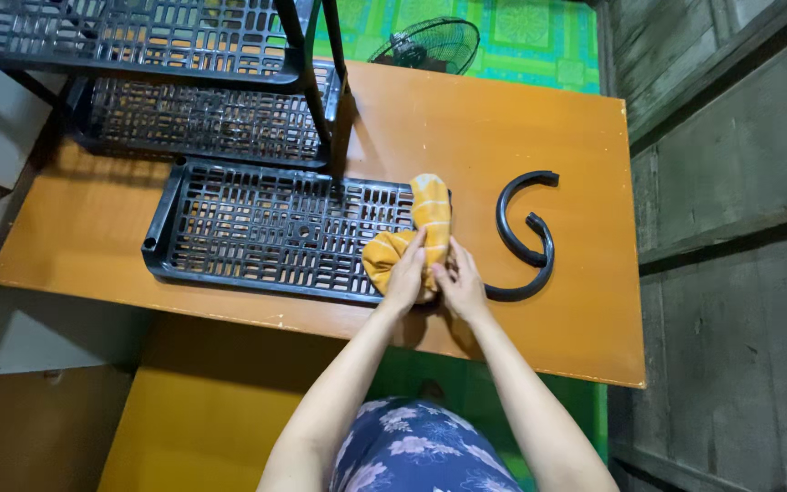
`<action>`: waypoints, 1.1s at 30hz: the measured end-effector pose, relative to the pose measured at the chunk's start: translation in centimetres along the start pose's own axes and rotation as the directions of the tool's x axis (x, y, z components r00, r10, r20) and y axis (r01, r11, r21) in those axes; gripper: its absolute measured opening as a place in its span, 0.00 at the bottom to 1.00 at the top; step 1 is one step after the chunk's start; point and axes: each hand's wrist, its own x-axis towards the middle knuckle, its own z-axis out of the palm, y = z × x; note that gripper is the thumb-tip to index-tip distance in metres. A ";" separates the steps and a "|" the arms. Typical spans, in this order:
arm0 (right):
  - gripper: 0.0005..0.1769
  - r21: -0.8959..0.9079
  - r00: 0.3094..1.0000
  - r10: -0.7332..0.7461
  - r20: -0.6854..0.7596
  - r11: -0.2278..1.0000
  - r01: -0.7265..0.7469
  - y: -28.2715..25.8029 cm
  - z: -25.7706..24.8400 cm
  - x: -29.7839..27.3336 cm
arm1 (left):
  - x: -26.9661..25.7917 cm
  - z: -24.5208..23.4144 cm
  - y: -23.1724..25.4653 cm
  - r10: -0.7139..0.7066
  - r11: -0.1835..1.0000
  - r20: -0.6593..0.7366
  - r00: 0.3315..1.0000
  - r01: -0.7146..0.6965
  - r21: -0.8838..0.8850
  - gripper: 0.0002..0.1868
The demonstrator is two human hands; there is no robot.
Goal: The person wipes a black plastic tray with a yellow cloth, then attaches two curved handles to the tray. The person continues wiping the tray after the handles are attached.
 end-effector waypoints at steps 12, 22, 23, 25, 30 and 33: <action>0.25 0.654 0.856 0.406 -0.320 0.749 -0.111 -0.8 -5.6 3.4 | -2.5 -5.1 4.4 0.232 0.778 0.070 0.970 -0.229 0.585 0.27; 0.28 0.814 0.850 0.452 -0.269 0.579 -0.051 0.6 -11.8 1.6 | -4.0 -11.1 1.4 0.128 0.195 0.545 0.829 -0.560 0.805 0.33; 0.28 0.826 0.845 0.472 -0.252 0.560 -0.067 0.9 -11.4 1.4 | -4.0 -11.3 0.6 0.137 0.194 0.569 0.811 -0.585 0.787 0.28; 0.28 0.832 0.853 0.467 -0.234 0.550 -0.074 1.2 -10.9 1.3 | -4.0 -11.5 -0.5 0.035 0.181 0.585 0.810 -0.580 0.794 0.18; 0.27 0.821 0.863 0.438 -0.253 0.570 -0.048 0.9 -11.5 0.9 | -4.3 -11.5 1.3 0.276 0.098 0.611 0.741 -0.655 0.750 0.16; 0.28 0.803 0.883 0.370 -0.290 0.595 0.014 -0.2 -12.5 0.8 | -3.8 -11.1 5.3 0.393 0.148 0.570 0.721 -0.662 0.735 0.18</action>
